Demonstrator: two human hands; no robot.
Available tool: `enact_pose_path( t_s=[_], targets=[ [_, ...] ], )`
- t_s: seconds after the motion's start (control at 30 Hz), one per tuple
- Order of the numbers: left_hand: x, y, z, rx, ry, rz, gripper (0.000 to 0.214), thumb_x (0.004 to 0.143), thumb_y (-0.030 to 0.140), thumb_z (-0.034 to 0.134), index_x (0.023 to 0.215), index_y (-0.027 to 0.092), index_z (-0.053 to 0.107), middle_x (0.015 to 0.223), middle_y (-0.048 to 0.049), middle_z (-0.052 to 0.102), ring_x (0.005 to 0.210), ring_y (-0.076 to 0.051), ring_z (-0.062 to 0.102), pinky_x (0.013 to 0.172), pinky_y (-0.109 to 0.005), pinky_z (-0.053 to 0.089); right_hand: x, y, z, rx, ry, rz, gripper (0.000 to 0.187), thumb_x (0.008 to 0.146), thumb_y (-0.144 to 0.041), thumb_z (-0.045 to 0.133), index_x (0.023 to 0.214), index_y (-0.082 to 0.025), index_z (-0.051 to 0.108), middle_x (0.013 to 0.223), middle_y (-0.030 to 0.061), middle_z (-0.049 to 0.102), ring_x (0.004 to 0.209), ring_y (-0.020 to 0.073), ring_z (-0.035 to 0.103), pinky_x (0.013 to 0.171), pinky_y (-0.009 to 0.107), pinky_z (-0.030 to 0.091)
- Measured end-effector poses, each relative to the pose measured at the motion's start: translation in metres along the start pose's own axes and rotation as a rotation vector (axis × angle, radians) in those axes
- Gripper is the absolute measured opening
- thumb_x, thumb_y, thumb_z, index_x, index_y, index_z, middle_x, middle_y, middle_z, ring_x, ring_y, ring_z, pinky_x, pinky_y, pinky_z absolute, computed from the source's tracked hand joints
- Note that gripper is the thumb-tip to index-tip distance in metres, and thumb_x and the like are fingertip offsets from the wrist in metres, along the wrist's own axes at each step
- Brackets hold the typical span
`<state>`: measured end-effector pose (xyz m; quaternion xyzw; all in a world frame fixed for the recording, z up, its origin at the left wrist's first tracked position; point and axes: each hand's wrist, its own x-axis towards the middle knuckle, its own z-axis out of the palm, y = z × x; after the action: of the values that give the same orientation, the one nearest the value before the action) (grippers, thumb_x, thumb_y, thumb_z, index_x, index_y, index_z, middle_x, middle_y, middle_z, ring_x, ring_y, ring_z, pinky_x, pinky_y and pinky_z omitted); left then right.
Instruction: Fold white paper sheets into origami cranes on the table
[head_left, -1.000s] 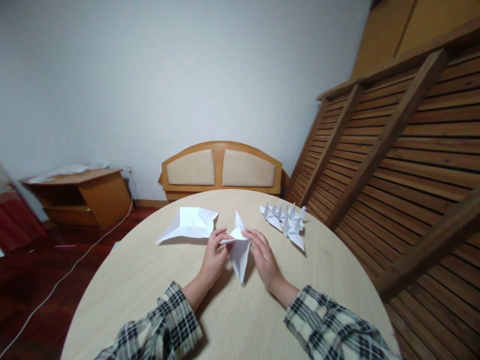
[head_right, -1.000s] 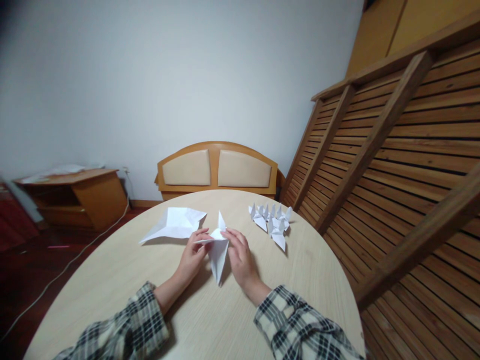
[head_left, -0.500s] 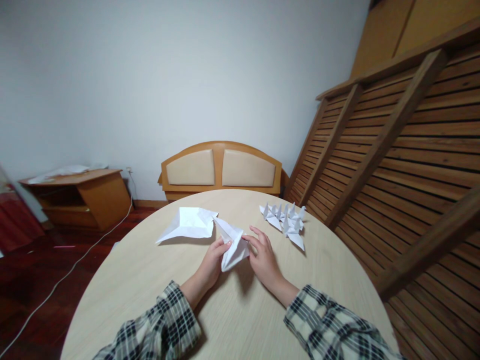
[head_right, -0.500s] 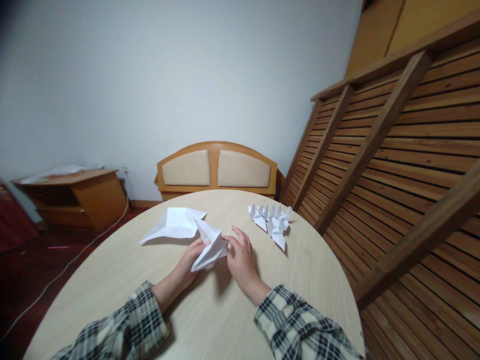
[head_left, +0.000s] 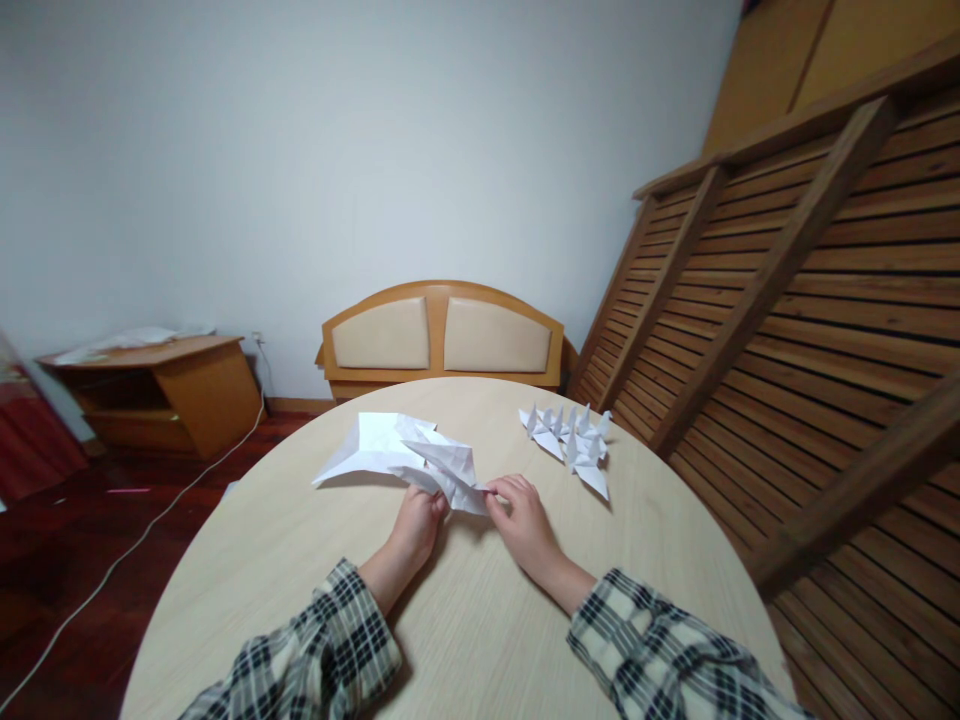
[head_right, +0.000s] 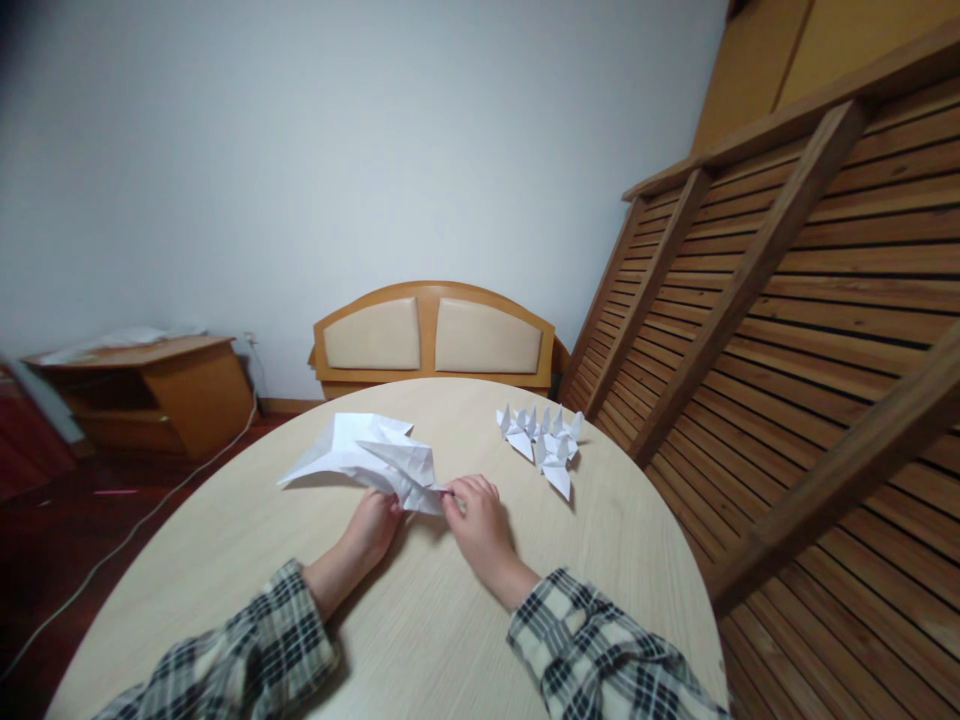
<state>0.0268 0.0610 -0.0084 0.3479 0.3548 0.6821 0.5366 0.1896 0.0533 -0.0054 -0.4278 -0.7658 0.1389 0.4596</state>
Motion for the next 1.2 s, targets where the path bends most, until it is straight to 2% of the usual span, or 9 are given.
enact_pose_path(
  t_s=[0.13,0.27,0.33,0.47,0.67,0.8,0.9,1.03,1.2],
  targets=[
    [-0.003,0.003,0.003,-0.041,0.021,0.011,0.023,0.054,0.021,0.067,0.076,0.017,0.062,0.075,-0.0007,0.066,0.07,-0.017,0.06,0.067,-0.027,0.047,-0.001,0.001,0.003,0.052,0.001,0.007,0.015,0.089,-0.016,0.054,0.081,-0.021,0.066,0.084,0.0048,0.068,0.089,0.0226,0.06,0.083,0.036,0.042],
    [-0.005,0.007,0.002,-0.014,0.049,0.033,0.029,0.059,0.028,0.071,0.085,0.018,0.063,0.081,-0.0009,0.067,0.073,-0.018,0.059,0.063,-0.026,0.046,0.0,0.0,0.005,0.149,-0.006,0.051,0.016,0.09,-0.022,0.055,0.077,-0.02,0.066,0.077,0.0036,0.065,0.079,0.0205,0.06,0.074,0.032,0.043],
    [-0.004,0.006,-0.001,0.012,0.07,0.044,0.032,0.063,0.032,0.072,0.09,0.02,0.062,0.084,0.0003,0.067,0.074,-0.018,0.059,0.061,-0.024,0.045,0.0,-0.001,0.006,0.194,-0.021,0.073,0.016,0.089,-0.025,0.056,0.079,-0.02,0.067,0.075,0.0029,0.064,0.075,0.0196,0.059,0.071,0.03,0.043],
    [0.0,0.004,-0.005,0.075,0.115,0.064,0.029,0.064,0.034,0.07,0.087,0.02,0.061,0.081,0.0012,0.065,0.072,-0.016,0.058,0.061,-0.023,0.044,-0.001,-0.004,0.005,0.306,-0.062,0.12,0.016,0.087,-0.029,0.056,0.086,-0.019,0.069,0.073,0.0012,0.062,0.071,0.0179,0.056,0.069,0.029,0.043],
    [-0.002,0.009,-0.003,0.096,0.132,0.14,0.03,0.068,0.039,0.071,0.088,0.019,0.061,0.08,0.001,0.064,0.071,-0.014,0.056,0.063,-0.023,0.043,0.001,-0.011,-0.001,0.71,-0.166,0.316,0.022,0.078,-0.041,0.063,0.078,-0.019,0.066,0.068,-0.0004,0.062,0.065,0.0167,0.054,0.061,0.027,0.04],
    [-0.002,0.012,-0.003,0.107,0.144,0.193,0.029,0.07,0.041,0.073,0.083,0.019,0.059,0.076,0.0006,0.063,0.067,-0.014,0.055,0.058,-0.023,0.041,0.003,-0.008,-0.005,0.941,-0.092,0.436,0.02,0.074,-0.038,0.066,0.067,-0.02,0.061,0.06,-0.0016,0.057,0.057,0.0155,0.051,0.056,0.026,0.039],
    [-0.002,0.013,-0.003,0.069,0.156,0.162,0.03,0.07,0.038,0.075,0.088,0.02,0.061,0.086,-0.0012,0.066,0.073,-0.015,0.059,0.061,-0.024,0.045,0.005,-0.001,-0.005,1.009,0.034,0.484,0.02,0.069,-0.038,0.07,0.065,-0.021,0.061,0.062,-0.0003,0.059,0.057,0.016,0.051,0.052,0.027,0.041],
    [0.002,0.009,-0.005,-0.042,0.154,0.059,0.033,0.071,0.039,0.076,0.094,0.02,0.062,0.091,-0.0006,0.067,0.077,-0.015,0.062,0.065,-0.025,0.05,0.01,0.01,-0.005,1.032,0.104,0.512,0.026,0.069,-0.045,0.068,0.065,-0.021,0.06,0.058,0.0003,0.059,0.052,0.0158,0.051,0.048,0.027,0.042],
    [0.011,0.01,-0.008,-0.234,0.215,-0.073,0.024,0.073,0.033,0.075,0.086,0.018,0.062,0.075,0.0016,0.066,0.063,-0.012,0.06,0.057,-0.023,0.048,0.014,0.015,-0.01,1.058,0.04,0.491,0.029,0.072,-0.045,0.068,0.062,-0.02,0.058,0.049,-0.001,0.054,0.048,0.0155,0.051,0.05,0.029,0.046]
  ],
)
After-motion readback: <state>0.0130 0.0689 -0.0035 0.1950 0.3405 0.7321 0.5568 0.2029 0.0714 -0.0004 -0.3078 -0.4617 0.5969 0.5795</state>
